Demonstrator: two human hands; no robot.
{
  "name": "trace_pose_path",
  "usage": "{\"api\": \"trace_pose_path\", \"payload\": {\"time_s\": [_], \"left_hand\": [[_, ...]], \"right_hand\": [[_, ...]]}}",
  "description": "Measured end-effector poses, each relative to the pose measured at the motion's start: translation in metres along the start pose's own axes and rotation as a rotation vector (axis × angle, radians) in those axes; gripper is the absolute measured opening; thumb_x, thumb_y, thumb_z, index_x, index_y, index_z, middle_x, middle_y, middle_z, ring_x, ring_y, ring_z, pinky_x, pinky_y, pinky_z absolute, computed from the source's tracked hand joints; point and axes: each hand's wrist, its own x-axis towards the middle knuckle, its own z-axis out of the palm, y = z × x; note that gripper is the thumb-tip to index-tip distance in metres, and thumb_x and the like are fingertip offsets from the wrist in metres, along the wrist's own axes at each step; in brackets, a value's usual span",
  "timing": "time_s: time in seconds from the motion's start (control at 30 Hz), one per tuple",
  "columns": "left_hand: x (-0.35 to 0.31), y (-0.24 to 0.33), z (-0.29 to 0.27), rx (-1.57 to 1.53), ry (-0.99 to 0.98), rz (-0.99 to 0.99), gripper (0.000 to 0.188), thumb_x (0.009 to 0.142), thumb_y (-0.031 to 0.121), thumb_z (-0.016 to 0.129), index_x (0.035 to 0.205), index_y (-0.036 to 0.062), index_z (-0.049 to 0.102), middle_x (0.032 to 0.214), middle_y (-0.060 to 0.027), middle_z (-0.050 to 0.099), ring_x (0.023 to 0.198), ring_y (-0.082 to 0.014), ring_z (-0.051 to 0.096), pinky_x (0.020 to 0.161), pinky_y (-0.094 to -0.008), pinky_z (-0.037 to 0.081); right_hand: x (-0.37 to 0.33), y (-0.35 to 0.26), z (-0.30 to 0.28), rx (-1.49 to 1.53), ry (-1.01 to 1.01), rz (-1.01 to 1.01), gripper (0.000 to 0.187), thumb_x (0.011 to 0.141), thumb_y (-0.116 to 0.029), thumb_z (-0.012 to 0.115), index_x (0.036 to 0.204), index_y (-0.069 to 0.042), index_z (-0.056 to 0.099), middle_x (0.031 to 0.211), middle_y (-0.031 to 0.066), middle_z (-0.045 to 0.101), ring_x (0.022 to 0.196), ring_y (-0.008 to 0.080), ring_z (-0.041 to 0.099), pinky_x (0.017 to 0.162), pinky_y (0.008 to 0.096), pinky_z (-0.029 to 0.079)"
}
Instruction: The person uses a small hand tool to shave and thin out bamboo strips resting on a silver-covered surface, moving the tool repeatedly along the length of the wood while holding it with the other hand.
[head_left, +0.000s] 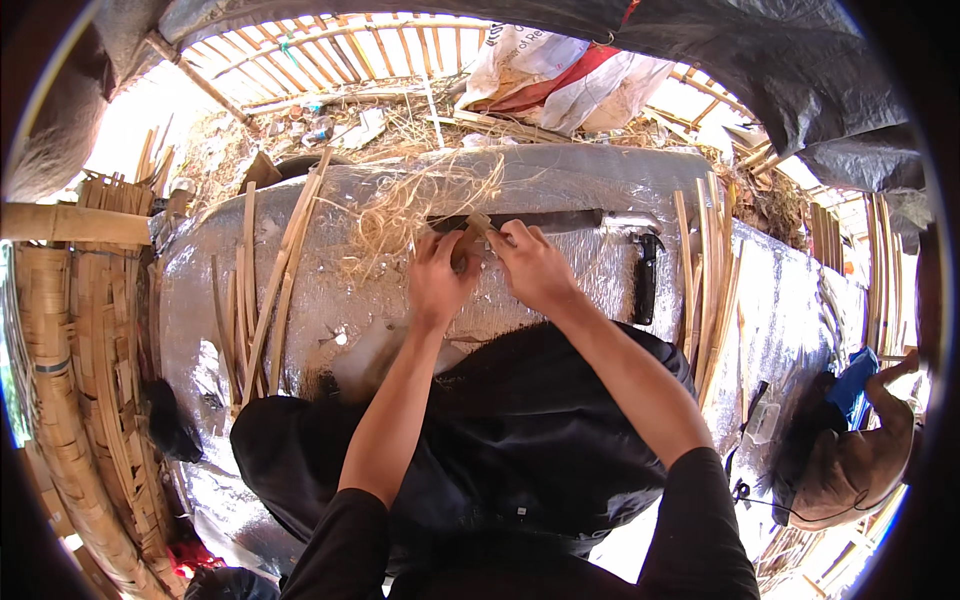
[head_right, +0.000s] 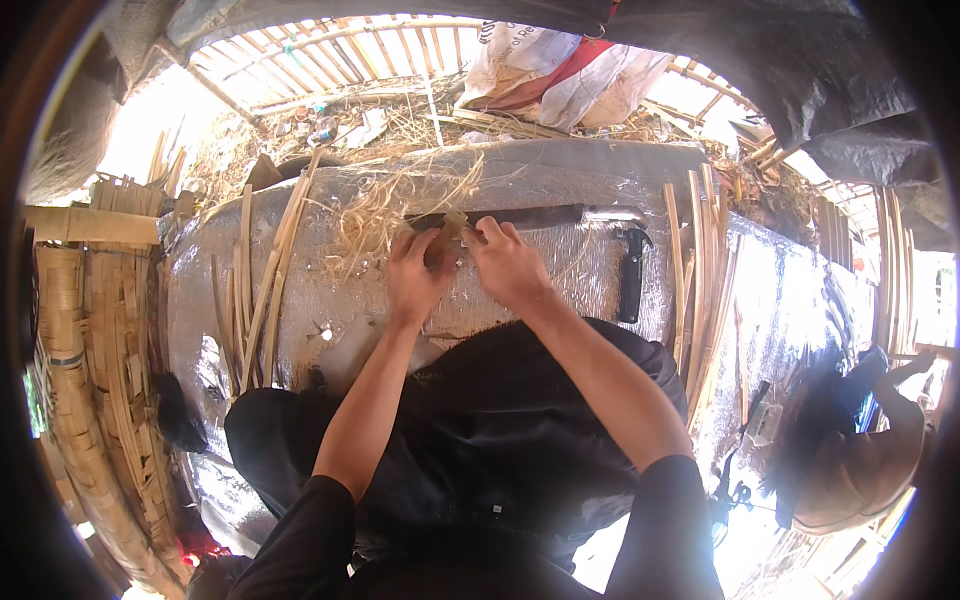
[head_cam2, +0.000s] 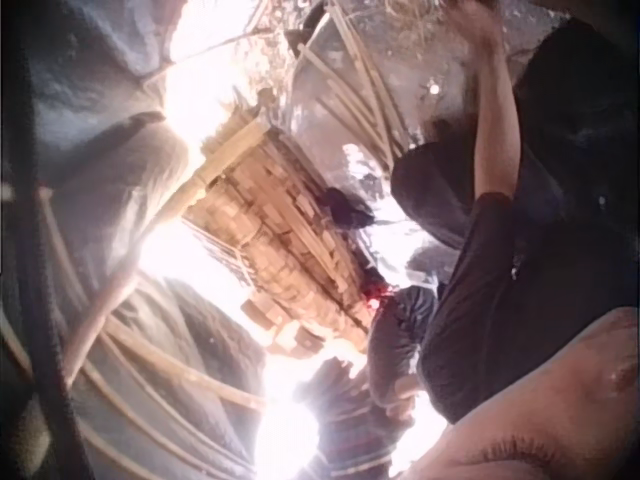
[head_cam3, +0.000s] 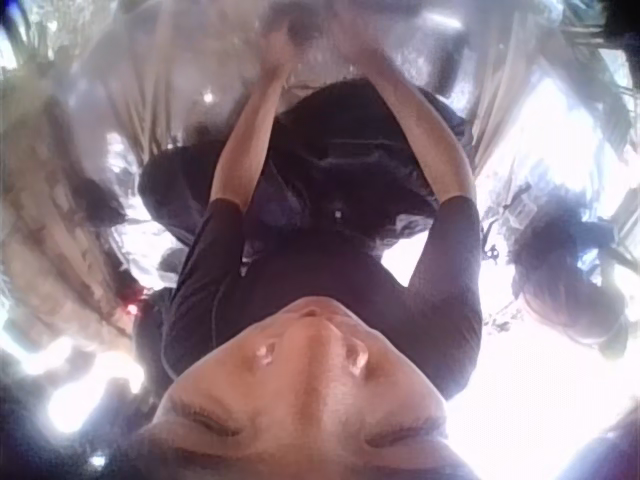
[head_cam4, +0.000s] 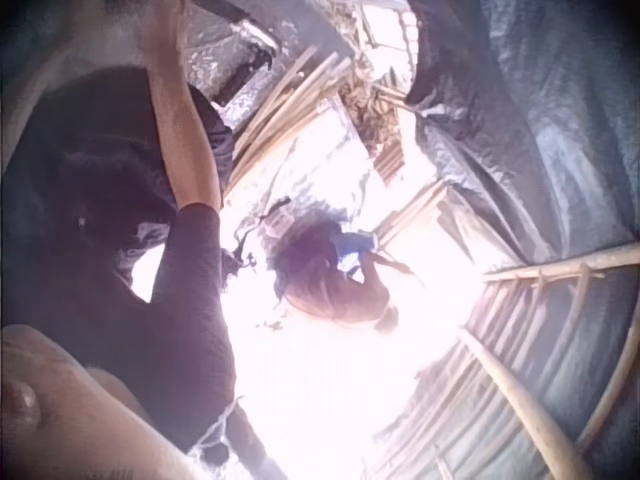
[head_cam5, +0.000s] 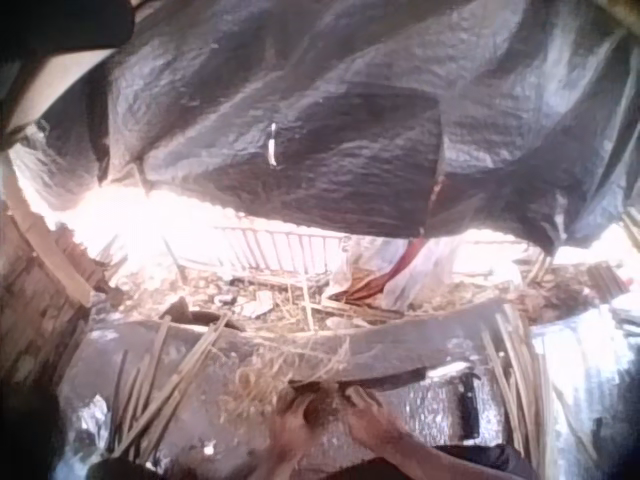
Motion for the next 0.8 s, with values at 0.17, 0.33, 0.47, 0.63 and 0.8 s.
{"api": "trace_pose_path", "payload": {"time_s": [0.17,0.33,0.47,0.63,0.8], "left_hand": [[0.0,-0.007,-0.008,0.02,-0.025,-0.016,0.039,0.079,0.013,0.083,0.118,0.0059,0.075,0.103,-0.0135,0.071,0.094,-0.0353,0.071,0.08,-0.0436,0.06],[0.001,-0.002,-0.013,-0.015,-0.054,-0.017,0.044,0.082,0.014,0.082,0.125,0.0107,0.074,0.105,-0.012,0.07,0.095,-0.0339,0.071,0.081,-0.0451,0.06],[0.001,-0.005,-0.011,0.108,-0.074,0.072,0.048,0.083,0.018,0.079,0.131,0.0179,0.072,0.102,-0.0081,0.064,0.091,-0.0305,0.067,0.082,-0.0463,0.057],[-0.003,-0.007,-0.009,0.15,-0.126,0.075,0.05,0.084,0.02,0.078,0.134,0.0202,0.072,0.1,-0.0075,0.06,0.09,-0.0307,0.064,0.085,-0.0482,0.054],[0.004,0.001,-0.009,0.132,-0.122,-0.067,0.055,0.081,0.017,0.081,0.135,0.0188,0.071,0.106,-0.0092,0.065,0.096,-0.0341,0.067,0.083,-0.0479,0.057]], "right_hand": [[0.002,-0.01,0.015,-0.019,0.033,0.038,0.053,0.089,0.001,0.059,0.142,-0.008,0.066,0.123,0.0149,0.061,0.113,0.0376,0.063,0.093,0.0488,0.06],[-0.002,-0.015,0.015,-0.016,0.054,0.125,0.053,0.09,0.001,0.059,0.142,-0.011,0.067,0.122,0.018,0.061,0.115,0.0405,0.063,0.094,0.0496,0.059],[0.0,-0.015,0.016,0.029,0.064,0.177,0.054,0.09,0.002,0.059,0.142,-0.012,0.067,0.122,0.0192,0.061,0.117,0.0419,0.062,0.095,0.0497,0.058],[0.001,-0.012,0.016,0.051,0.004,0.16,0.05,0.091,-0.002,0.068,0.14,-0.01,0.066,0.12,0.0214,0.061,0.112,0.0425,0.065,0.096,0.0513,0.056],[-0.002,-0.008,0.014,0.018,-0.003,0.085,0.055,0.09,-0.001,0.066,0.144,-0.008,0.065,0.12,0.0198,0.059,0.116,0.0416,0.062,0.099,0.049,0.055]]}}
